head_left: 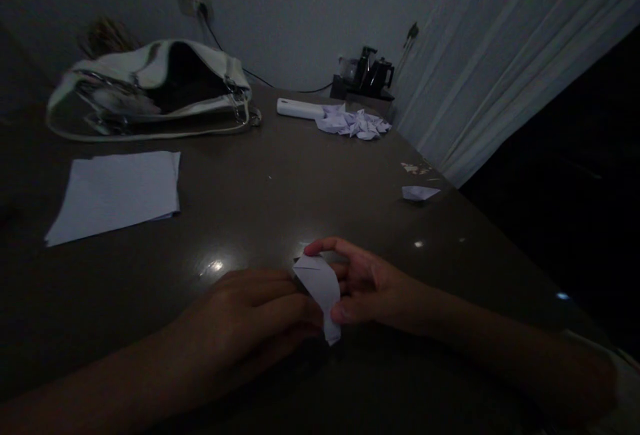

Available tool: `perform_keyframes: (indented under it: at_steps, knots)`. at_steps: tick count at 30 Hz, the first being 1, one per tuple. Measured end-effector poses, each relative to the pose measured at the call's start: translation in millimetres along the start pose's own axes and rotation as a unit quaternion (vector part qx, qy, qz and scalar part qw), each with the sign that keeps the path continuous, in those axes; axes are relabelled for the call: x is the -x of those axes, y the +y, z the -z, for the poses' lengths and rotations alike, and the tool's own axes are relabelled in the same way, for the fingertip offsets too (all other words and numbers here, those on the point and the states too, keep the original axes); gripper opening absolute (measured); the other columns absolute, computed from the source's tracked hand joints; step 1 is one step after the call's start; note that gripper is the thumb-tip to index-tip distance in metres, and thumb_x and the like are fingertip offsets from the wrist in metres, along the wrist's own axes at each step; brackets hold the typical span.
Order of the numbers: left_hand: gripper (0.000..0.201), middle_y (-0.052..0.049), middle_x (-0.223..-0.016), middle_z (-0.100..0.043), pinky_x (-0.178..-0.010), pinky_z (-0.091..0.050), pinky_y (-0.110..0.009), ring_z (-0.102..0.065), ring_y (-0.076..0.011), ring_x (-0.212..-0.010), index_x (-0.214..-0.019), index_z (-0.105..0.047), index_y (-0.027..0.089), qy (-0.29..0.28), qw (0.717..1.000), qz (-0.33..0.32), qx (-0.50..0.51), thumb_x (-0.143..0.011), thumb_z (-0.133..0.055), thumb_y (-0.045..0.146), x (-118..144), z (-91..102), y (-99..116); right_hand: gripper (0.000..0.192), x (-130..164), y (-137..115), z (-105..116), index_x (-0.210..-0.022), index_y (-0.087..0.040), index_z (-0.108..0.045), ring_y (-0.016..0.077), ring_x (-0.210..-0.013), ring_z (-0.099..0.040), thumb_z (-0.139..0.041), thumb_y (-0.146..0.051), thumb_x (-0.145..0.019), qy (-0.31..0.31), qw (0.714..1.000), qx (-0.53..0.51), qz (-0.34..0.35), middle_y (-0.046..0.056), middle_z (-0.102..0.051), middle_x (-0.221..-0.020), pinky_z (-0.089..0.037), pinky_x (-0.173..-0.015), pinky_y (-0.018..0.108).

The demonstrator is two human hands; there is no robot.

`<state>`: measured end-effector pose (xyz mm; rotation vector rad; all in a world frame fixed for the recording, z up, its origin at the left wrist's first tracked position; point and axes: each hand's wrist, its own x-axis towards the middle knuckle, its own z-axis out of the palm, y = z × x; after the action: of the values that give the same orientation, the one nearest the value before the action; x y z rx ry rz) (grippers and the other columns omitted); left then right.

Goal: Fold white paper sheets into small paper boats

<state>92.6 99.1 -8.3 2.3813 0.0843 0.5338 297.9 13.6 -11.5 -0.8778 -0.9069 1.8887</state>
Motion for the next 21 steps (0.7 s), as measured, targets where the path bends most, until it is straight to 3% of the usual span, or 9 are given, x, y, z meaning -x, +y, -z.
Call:
perform_keyframes:
  at_steps: [7, 11, 14, 21]
  knots:
    - [0.013, -0.001, -0.08, -0.069, -0.062, -0.042, -0.023, -0.062, -0.0157, -0.069, -0.093, -0.067, 0.025, 0.037, 0.999, 0.016, -0.022, -0.086, -0.059, 0.018, 2, -3.2, -6, 0.066, -1, 3, -2, -0.125, -0.024, -0.044, 0.0124, -0.092, -0.062, -0.075, -0.007, -0.069, 0.041, 0.998, -0.005, 0.038, 0.002, -0.062, -0.105, -0.048, -0.081, 0.027]
    - [0.018, -0.002, -0.093, -0.068, -0.066, -0.046, -0.021, -0.064, -0.0155, -0.079, -0.106, -0.061, 0.025, 0.025, 0.997, 0.071, -0.019, -0.088, -0.059, 0.023, 2, -2.7, -8, 0.068, -4, 3, -2, -0.126, -0.026, -0.041, 0.0124, -0.092, -0.061, -0.075, -0.008, -0.07, 0.094, 0.993, -0.02, 0.073, 0.001, -0.062, -0.102, -0.048, -0.085, 0.029]
    - [0.014, -0.001, -0.092, -0.066, -0.065, -0.046, -0.021, -0.063, -0.0152, -0.077, -0.101, -0.061, 0.024, 0.016, 0.994, 0.109, -0.01, -0.087, -0.059, 0.024, -1, -2.0, -8, 0.07, -7, 4, -2, -0.128, -0.028, -0.038, 0.0134, -0.092, -0.062, -0.074, -0.009, -0.071, 0.101, 0.991, -0.01, 0.09, 0.002, -0.062, -0.102, -0.048, -0.085, 0.03]
    - [0.013, -0.002, -0.094, -0.065, -0.067, -0.044, -0.021, -0.061, -0.0149, -0.08, -0.096, -0.06, 0.023, 0.017, 0.996, 0.084, 0.006, -0.09, -0.051, 0.016, -8, -8.1, -5, 0.06, -2, -1, -11, -0.123, -0.027, -0.043, 0.0111, -0.083, -0.062, -0.07, -0.007, -0.074, 0.119, 0.989, -0.016, 0.09, -0.001, -0.063, -0.092, -0.048, -0.08, 0.028]
